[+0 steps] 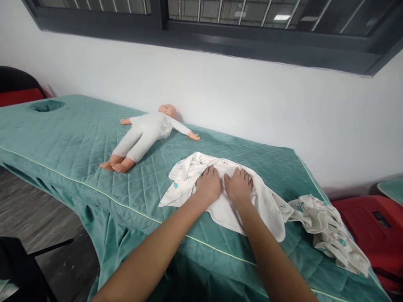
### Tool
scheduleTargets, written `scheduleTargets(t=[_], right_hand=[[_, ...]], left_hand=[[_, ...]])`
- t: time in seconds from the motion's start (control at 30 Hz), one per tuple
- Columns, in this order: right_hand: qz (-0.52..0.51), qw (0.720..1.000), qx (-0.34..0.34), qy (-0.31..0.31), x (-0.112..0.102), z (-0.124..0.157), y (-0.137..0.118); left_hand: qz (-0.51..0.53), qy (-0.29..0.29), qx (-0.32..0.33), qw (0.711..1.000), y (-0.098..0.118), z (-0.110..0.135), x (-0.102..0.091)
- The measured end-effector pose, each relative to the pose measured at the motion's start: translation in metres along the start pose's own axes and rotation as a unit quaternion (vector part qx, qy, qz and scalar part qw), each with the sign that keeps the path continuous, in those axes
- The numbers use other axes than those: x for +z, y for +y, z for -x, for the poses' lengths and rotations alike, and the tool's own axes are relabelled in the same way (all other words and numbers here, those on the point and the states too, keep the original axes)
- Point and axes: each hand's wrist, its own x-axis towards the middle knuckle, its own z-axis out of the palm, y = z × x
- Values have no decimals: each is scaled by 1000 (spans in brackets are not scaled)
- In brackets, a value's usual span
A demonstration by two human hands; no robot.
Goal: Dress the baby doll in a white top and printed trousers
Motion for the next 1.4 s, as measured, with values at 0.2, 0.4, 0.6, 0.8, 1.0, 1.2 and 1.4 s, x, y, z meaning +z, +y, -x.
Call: scheduleTargets(t=[0.2, 0.4, 0.6, 0.8, 1.0, 1.2, 1.4], right_hand=[[54, 997, -31, 44, -4, -1, 9], [89, 991, -74, 64, -10, -16, 18], [104, 984, -129, 72, -10, -46, 29], [60, 993, -89, 44, 5, -65, 28], [36, 996, -81, 29, 10, -65, 29], [40, 995, -86, 25, 7, -62, 29], [42, 994, -96, 39, 8, -62, 30]], left_hand=[[14, -13, -66, 998, -17, -21, -21], [-9, 0, -49, 999, -19, -39, -21], [-20, 3, -33, 999, -28, -68, -13], [12, 2, -40, 999, -34, -79, -1], [23, 15, -46, 999, -34, -76, -1], [22, 24, -47, 998, -34, -77, -1], [13, 9, -56, 998, -36, -88, -3]])
